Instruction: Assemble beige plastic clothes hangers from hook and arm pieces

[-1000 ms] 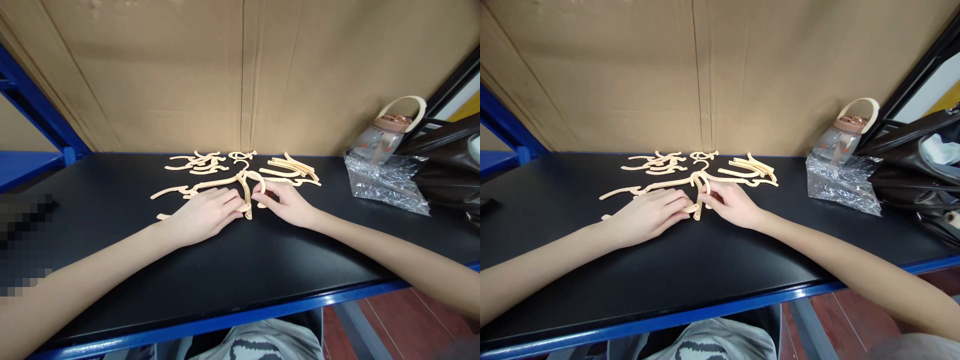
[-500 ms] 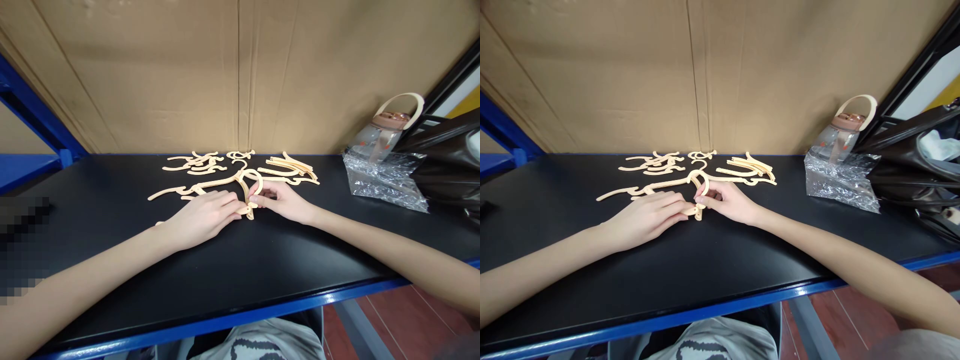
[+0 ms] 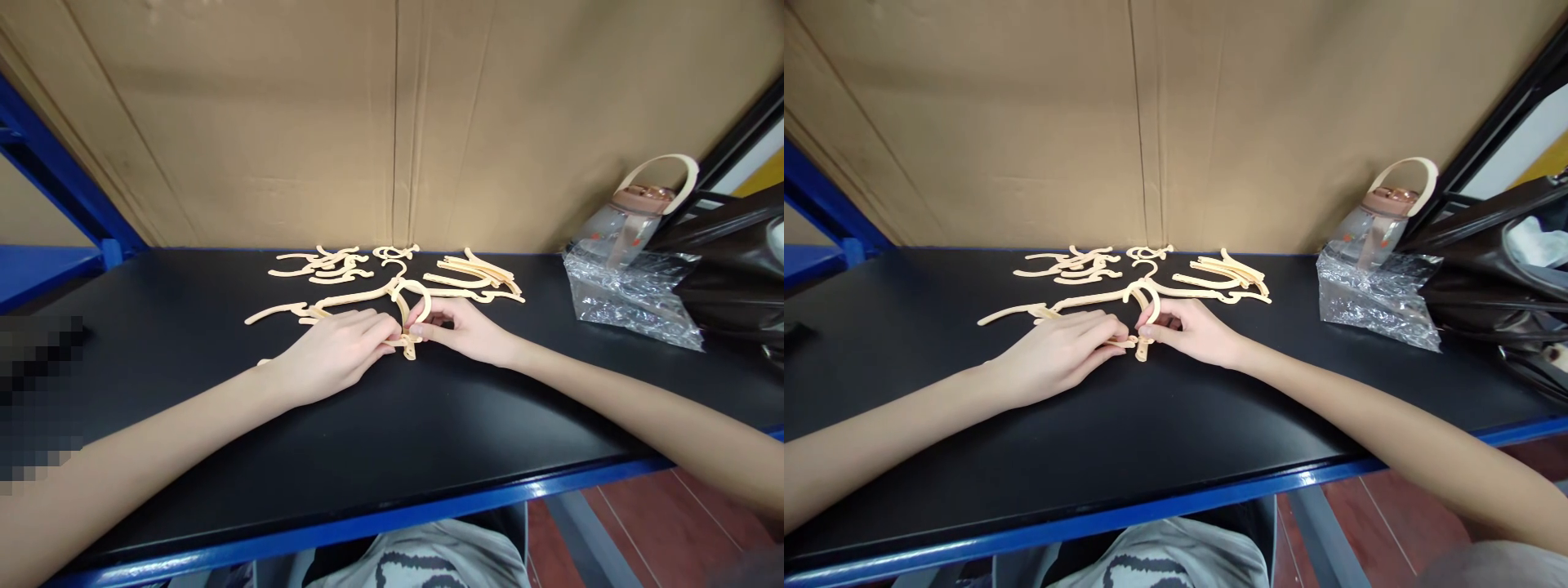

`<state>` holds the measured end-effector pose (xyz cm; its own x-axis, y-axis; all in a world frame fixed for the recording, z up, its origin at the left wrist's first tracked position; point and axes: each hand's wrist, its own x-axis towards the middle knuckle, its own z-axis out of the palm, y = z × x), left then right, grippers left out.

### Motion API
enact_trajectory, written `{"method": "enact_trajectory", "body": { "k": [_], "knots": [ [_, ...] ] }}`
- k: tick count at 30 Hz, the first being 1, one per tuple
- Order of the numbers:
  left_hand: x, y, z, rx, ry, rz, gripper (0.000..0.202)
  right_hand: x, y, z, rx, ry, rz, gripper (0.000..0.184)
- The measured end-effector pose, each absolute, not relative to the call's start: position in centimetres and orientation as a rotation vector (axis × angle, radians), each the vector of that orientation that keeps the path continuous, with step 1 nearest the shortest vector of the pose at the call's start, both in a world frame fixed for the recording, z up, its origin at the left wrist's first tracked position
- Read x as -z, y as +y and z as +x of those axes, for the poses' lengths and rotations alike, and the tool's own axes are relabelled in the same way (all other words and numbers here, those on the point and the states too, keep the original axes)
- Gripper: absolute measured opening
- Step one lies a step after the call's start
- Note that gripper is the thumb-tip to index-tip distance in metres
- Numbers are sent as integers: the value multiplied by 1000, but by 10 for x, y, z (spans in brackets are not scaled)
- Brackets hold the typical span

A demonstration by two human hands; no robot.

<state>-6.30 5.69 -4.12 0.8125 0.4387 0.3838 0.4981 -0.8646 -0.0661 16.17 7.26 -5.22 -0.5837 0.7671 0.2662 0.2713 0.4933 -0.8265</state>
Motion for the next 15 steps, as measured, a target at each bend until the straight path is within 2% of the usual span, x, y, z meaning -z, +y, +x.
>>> {"method": "enact_trajectory", "body": {
  "k": [11,15],
  "knots": [
    [44,58,-65,538,-793,-2863,14,49,71,162,-1060,-2090,-847,20],
    [42,56,-64,553,-798,-2889,12,49,70,161,-1216,-1977,-803,19]
  ]
}}
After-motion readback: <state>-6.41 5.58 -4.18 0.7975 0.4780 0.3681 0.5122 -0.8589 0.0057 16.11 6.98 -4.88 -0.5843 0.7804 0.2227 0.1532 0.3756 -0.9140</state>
